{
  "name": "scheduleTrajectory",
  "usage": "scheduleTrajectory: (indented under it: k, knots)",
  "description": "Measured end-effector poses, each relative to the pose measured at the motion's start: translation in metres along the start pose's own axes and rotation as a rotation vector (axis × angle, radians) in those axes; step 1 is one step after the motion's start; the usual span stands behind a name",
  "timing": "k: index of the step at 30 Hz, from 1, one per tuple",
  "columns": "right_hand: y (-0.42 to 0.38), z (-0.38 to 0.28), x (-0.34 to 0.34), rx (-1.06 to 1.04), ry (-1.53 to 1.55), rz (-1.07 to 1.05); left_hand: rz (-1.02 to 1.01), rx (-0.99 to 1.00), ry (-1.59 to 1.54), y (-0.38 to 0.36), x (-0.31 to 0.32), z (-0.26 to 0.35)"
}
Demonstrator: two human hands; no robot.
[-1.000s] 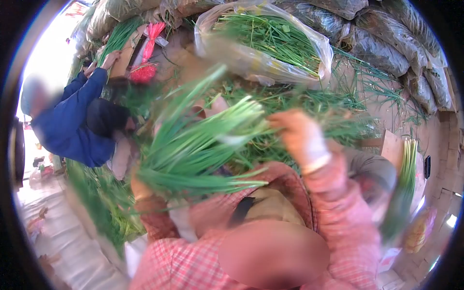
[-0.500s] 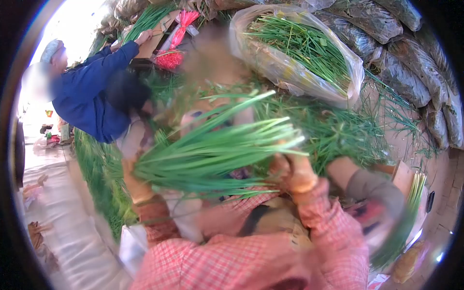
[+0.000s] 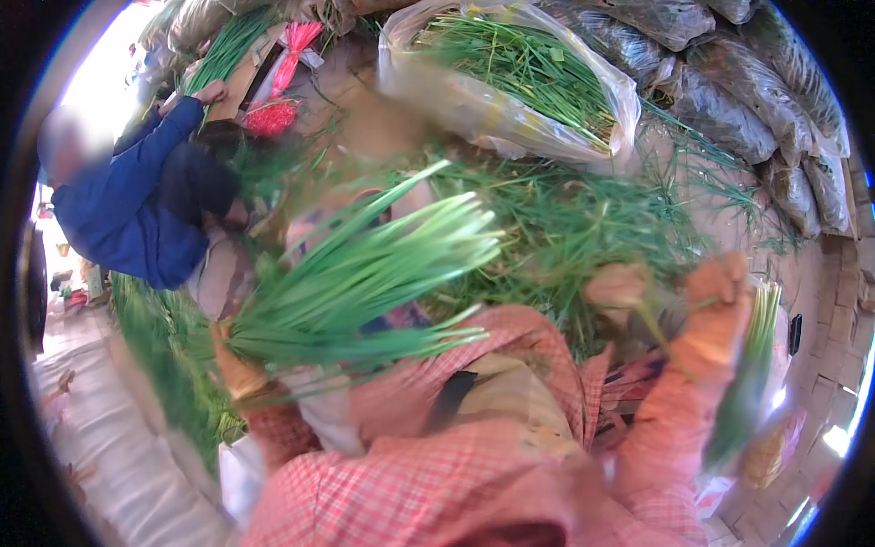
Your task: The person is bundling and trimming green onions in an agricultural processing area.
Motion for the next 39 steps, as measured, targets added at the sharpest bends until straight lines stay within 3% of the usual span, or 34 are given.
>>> scheduleTrajectory:
  k: [2, 4, 5, 7, 8, 10, 12, 14, 16, 18, 19, 22, 23, 26, 27, 31, 32, 33, 36, 38, 39]
  knots:
    - [-0.003, -0.023, -0.009, -0.002, 0.0, 0.013, 0.088, 0.087, 0.492, -0.012, -0.003, 0.009]
    - [-0.008, -0.027, -0.043, -0.018, -0.02, 0.092, 0.092, 0.253, 0.902, 0.007, -0.031, -0.033]
    - [-0.01, -0.007, -0.102, 0.158, -0.421, 0.275, 0.107, 0.343, 1.104, 0.018, -0.045, -0.059]
    - [-0.006, 0.009, -0.14, 0.285, -1.179, 0.37, 0.018, 0.155, 0.596, 0.015, -0.03, -0.064]
    - [0.004, 0.029, -0.114, 0.232, -1.533, 0.26, 0.019, -0.027, 0.088, 0.011, -0.014, -0.061]
    - [0.023, 0.09, -0.047, 0.117, -2.224, -0.021, 0.008, -0.195, -0.295, 0.008, 0.002, -0.053]
    - [0.041, 0.121, 0.032, 0.035, -1.621, -0.07, -0.011, -0.237, -0.364, 0.009, 0.008, -0.05]
    - [0.053, 0.157, 0.082, 0.066, -1.566, -0.213, -0.036, -0.254, -0.383, 0.013, 0.013, -0.049]
    - [0.064, 0.195, 0.081, 0.073, -1.669, -0.39, -0.048, -0.269, -0.395, 0.012, 0.014, -0.05]
    - [0.062, 0.219, 0.071, 0.304, -1.625, -0.392, -0.058, -0.283, -0.403, 0.014, 0.015, -0.05]
    - [0.057, 0.228, 0.061, 0.384, -1.405, -0.328, -0.064, -0.288, -0.402, 0.013, 0.015, -0.05]
    - [0.037, 0.217, 0.064, 0.237, -1.576, -0.418, -0.075, -0.31, -0.409, 0.012, 0.015, -0.054]
    - [0.024, 0.217, 0.077, 0.067, -1.875, -0.742, -0.078, -0.318, -0.413, 0.013, 0.018, -0.055]
    - [-0.015, 0.198, 0.113, -0.411, -2.065, -0.971, -0.098, -0.341, -0.418, 0.014, 0.027, -0.06]
    - [-0.02, 0.195, 0.109, -0.389, -2.057, -0.998, -0.106, -0.348, -0.42, 0.014, 0.03, -0.061]
    - [-0.016, 0.174, 0.079, -0.268, -1.999, -0.943, -0.134, -0.37, -0.43, 0.014, 0.04, -0.062]
    - [-0.004, 0.161, 0.061, -0.342, -2.119, -0.957, -0.137, -0.373, -0.436, 0.016, 0.042, -0.061]
    - [0.017, 0.141, 0.045, -0.092, -2.315, -0.704, -0.143, -0.378, -0.44, 0.016, 0.043, -0.061]
    - [0.083, 0.048, -0.057, 0.173, -2.555, 0.071, -0.142, -0.387, -0.453, 0.017, 0.044, -0.061]
    - [0.092, 0.032, -0.07, 0.583, -2.821, 0.091, -0.148, -0.389, -0.454, 0.018, 0.044, -0.061]
    - [0.099, 0.052, -0.07, 0.266, -2.543, -0.196, -0.149, -0.394, -0.457, 0.018, 0.045, -0.06]
Point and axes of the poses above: each hand's wrist, its own y-axis towards the middle knuckle, its own x-axis out of the palm, z = x × y, the point moved 5 cm from there along y, towards the middle knuckle, and after that the axes turned 7 degrees about y, right-handed, at the moved point
